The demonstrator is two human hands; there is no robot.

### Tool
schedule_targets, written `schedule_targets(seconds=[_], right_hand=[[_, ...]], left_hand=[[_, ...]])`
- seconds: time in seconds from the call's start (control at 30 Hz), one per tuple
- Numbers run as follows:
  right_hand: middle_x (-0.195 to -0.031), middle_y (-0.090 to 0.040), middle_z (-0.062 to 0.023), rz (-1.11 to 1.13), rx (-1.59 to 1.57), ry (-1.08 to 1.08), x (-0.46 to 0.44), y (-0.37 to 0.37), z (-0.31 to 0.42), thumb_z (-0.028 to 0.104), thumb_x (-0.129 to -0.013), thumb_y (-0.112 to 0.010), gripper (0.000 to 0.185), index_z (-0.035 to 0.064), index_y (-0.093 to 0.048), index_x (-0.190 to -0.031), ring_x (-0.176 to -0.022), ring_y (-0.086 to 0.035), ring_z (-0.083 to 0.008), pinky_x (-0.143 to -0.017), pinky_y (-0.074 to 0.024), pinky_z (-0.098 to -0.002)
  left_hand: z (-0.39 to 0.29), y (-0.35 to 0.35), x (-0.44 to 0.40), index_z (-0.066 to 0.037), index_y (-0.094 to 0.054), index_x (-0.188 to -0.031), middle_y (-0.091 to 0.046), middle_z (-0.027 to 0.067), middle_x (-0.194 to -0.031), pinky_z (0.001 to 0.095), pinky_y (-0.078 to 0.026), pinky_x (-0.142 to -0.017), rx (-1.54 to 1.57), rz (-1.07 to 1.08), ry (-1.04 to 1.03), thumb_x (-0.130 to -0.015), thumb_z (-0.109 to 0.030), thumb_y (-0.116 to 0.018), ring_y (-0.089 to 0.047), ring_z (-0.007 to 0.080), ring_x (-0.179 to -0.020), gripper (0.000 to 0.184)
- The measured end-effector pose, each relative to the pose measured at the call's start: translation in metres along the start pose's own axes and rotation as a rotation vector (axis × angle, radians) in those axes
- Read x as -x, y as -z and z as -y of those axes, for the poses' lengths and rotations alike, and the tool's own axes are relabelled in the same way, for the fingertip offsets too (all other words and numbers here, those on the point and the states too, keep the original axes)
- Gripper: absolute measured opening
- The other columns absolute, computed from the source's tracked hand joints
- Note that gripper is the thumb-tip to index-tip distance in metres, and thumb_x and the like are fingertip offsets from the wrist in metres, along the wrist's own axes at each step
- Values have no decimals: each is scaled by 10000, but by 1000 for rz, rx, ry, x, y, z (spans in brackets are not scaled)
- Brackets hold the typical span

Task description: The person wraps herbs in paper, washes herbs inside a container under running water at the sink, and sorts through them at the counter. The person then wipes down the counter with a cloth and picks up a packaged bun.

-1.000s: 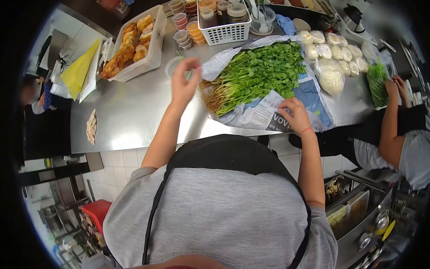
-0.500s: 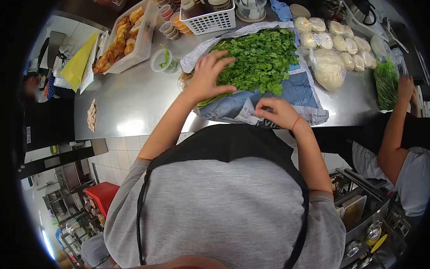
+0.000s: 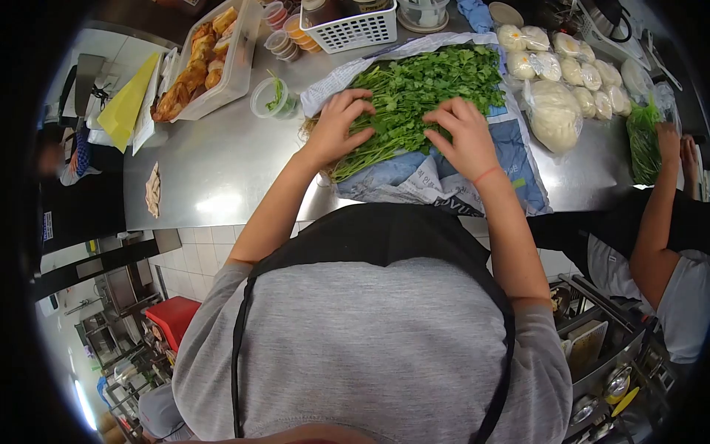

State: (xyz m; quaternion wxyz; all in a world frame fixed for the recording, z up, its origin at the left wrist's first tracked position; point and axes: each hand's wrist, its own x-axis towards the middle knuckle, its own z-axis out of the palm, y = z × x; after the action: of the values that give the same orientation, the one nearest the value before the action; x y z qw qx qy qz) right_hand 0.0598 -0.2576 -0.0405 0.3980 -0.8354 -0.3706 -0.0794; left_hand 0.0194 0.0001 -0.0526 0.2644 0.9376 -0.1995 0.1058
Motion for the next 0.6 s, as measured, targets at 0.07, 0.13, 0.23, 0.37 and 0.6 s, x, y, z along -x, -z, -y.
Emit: schedule_targets(seconds=[0.07, 0.13, 0.23, 0.37, 0.6], right_hand=[[-911, -507, -31, 104, 201, -23, -3, -9, 1, 144, -707, -674, 149, 90, -608, -829, -893, -480, -236, -746, -389, -360], [-950, -495, -25, 150, 208, -43, 6, -14, -4, 164, -703, -676, 141, 97, -603, -803, -918, -463, -229, -755, -376, -366], [-923, -507, -19, 246, 196, -58, 26, -13, 0, 205, -716, -669, 133, 109, -607, -785, -907, -468, -228, -746, -371, -361], [-898, -527, -15, 305, 166, -87, 46, -17, 10, 212, -735, -661, 126, 116, -616, -803, -905, -478, -226, -745, -369, -354], [-850, -543, -33, 208, 37, -94, 27, -2, 2, 183, -753, -646, 114, 93, -604, -810, -860, -522, -226, -727, -381, -342]], left_hand=[[9, -1, -7, -108, -535, -964, -507, 64, -1097, 390, -335, -890, 11, 30, 30, -708, -210, -679, -470, 278, -1034, 311], [18, 2, -16, -111, -536, -956, -520, 51, -1062, 389, -340, -867, 20, 59, 59, -714, -211, -670, -478, 269, -1012, 295], [33, -2, -27, -109, -542, -958, -532, 54, -973, 373, -367, -826, 17, -22, 66, -730, -191, -660, -505, 254, -944, 269], [55, -7, -41, -95, -547, -965, -531, 60, -952, 354, -412, -776, 93, -20, 106, -725, -171, -668, -522, 256, -892, 279], [47, -10, -51, -69, -545, -1035, -529, 113, -979, 424, -382, -835, 106, -56, 62, -670, -364, -702, -502, 297, -973, 495]])
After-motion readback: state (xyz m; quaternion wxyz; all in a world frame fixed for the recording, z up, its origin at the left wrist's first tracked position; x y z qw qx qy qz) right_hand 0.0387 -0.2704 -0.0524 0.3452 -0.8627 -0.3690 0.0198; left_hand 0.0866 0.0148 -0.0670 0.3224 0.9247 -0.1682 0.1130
